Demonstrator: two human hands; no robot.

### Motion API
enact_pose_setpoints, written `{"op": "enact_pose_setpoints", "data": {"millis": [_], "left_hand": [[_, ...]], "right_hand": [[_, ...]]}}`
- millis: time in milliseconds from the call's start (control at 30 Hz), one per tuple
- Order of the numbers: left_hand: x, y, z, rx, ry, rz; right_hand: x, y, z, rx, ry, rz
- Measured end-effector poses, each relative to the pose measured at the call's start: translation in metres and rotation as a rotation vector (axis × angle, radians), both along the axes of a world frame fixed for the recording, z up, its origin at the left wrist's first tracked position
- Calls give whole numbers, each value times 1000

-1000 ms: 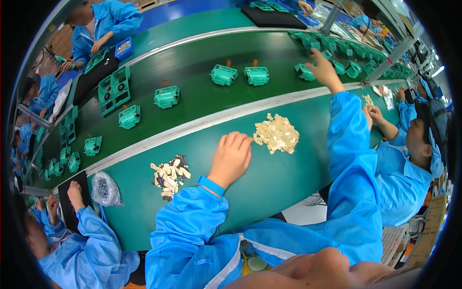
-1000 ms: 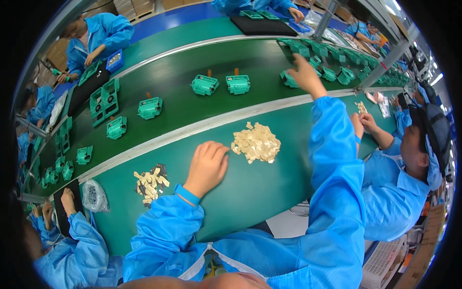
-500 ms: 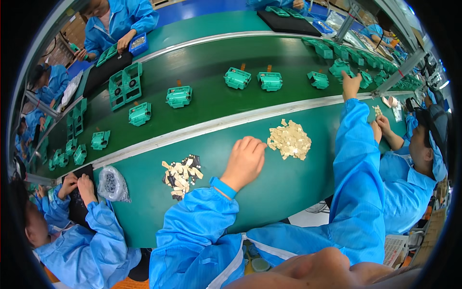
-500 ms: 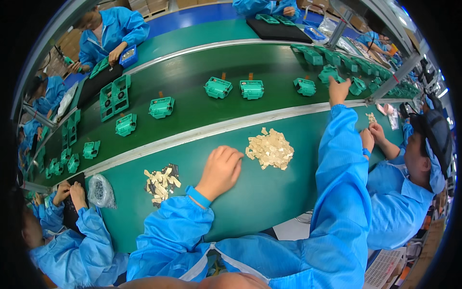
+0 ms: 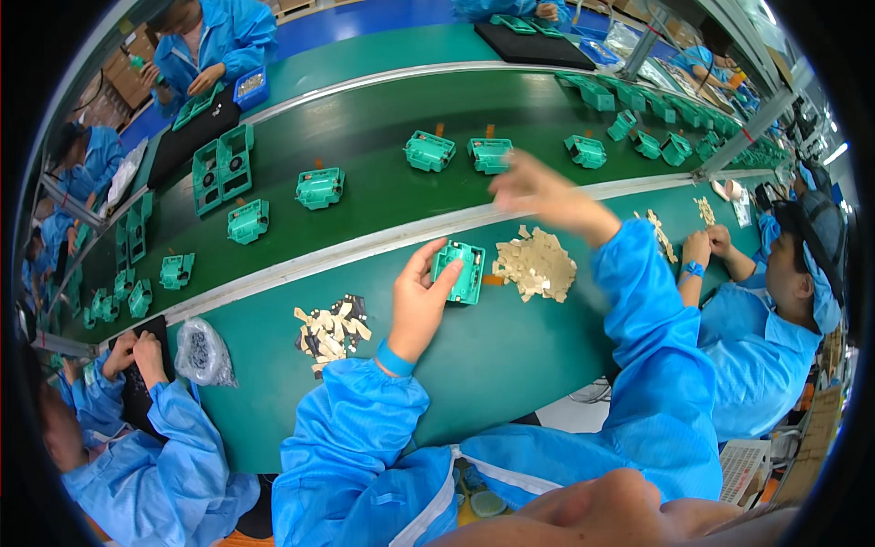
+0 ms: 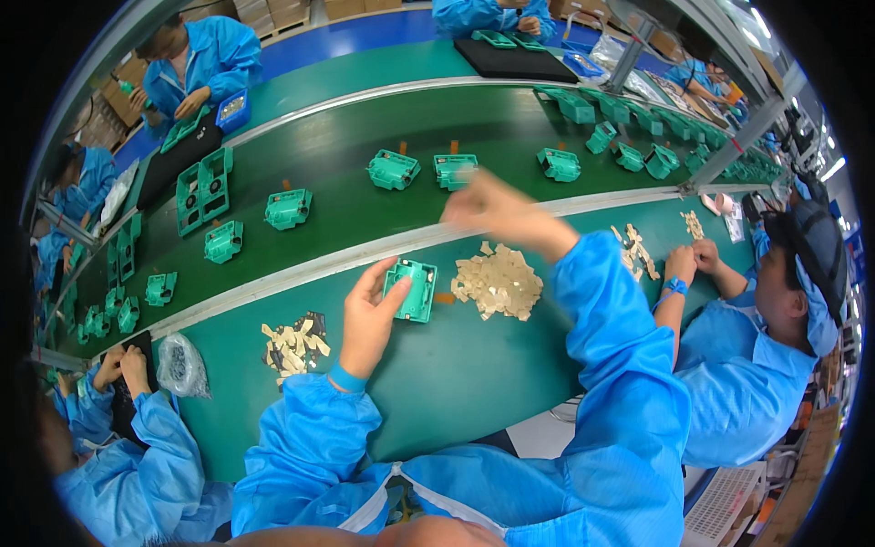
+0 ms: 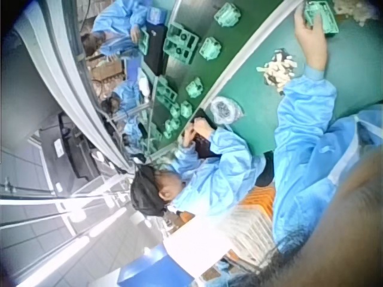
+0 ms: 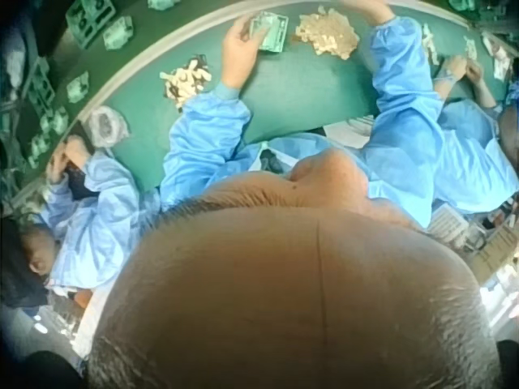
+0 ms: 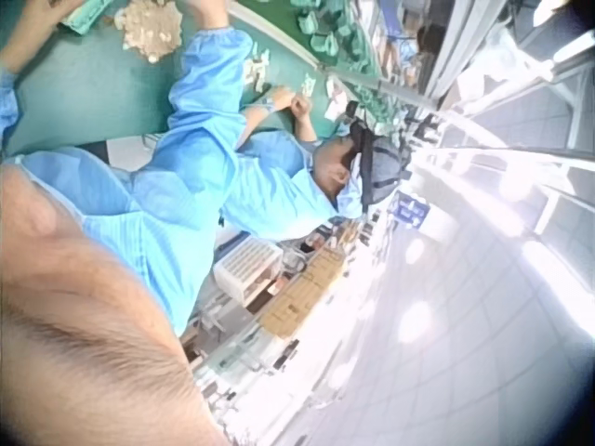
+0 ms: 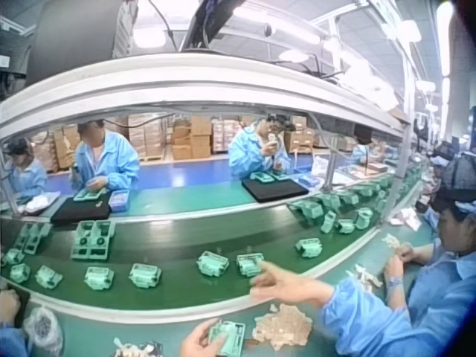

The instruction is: The person assembles small electronic components, connectors, and metal pins into plastic housings by hand on a factory assembly line.

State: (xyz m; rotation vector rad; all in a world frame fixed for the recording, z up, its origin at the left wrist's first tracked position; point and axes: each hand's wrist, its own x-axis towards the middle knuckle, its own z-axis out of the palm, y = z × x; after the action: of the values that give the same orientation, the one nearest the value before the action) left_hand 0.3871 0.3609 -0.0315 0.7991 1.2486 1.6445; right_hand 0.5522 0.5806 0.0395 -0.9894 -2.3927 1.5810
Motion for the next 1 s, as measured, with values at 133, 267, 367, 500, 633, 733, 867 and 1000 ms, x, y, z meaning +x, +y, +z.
{"op": "enact_pose_setpoints", "data": {"millis": [133,267,367,500,633,733,867,1000], "left_hand": [[-4,0,3,-34,-3,19],[-7,0,2,-177,3,-47],[-6,6,-3,-153,-56,-88],[-10,-1,3,-202,-64,-75],[-12,0,-1,-184,-43,-87],[-14,4,-12,-162,57,-86],[-40,-2,-2,-225,383,-153],[-52,-17,21,-311,587,-272]], "right_hand": [[37,153,-25,473,251,-746],[123,270,-81,997,-194,-1110],[187,309,-94,1032,-246,-1266],[159,309,-109,851,-149,-1182],[154,292,-101,728,68,-1201],[146,268,-79,518,388,-1218],[89,182,-28,240,693,-889],[30,40,-12,30,515,-386]]}}
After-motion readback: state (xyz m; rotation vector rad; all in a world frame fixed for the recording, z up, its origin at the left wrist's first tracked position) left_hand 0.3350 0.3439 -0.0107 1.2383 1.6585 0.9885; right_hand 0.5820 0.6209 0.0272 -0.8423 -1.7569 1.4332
